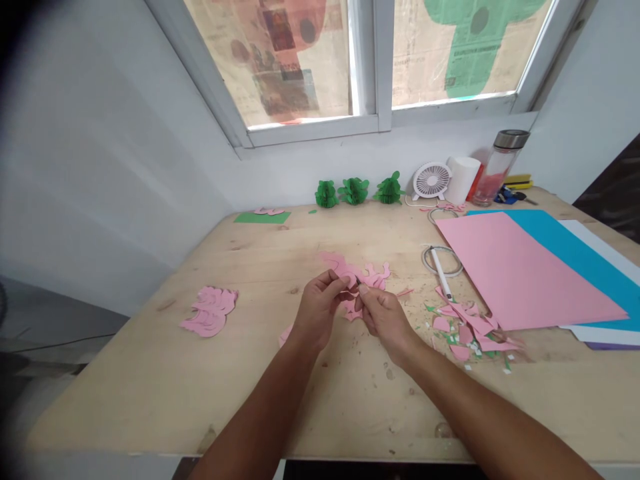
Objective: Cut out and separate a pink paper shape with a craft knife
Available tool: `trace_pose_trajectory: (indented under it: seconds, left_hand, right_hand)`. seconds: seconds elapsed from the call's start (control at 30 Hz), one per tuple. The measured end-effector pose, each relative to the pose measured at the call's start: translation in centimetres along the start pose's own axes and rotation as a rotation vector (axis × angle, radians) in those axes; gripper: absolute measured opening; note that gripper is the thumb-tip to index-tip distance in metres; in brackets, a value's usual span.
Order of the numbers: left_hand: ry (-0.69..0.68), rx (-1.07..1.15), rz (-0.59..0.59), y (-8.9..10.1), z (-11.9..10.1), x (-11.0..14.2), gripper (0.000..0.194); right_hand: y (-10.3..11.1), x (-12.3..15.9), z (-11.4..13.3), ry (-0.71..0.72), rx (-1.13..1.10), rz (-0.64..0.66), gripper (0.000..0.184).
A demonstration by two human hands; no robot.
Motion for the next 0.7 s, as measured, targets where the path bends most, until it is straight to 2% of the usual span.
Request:
trace_pose_trajectory:
  seconds: [0.7]
  left_hand:
    - [0.011,-0.059,-0.027,0.34,0.05,-0.19,0.017]
  right_hand:
    - [0.16,-0.09,-0.07,-0.004,-0.012,0.012,0.037]
Point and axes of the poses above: each hand's wrist, its own x-axis away from the middle knuckle, its own y-axis out of the back of the hand, z = x × y, the point moved 6 cm from there along -x, towards the middle knuckle, and after that the axes turned 10 degrees about y, right-handed, at the moved point
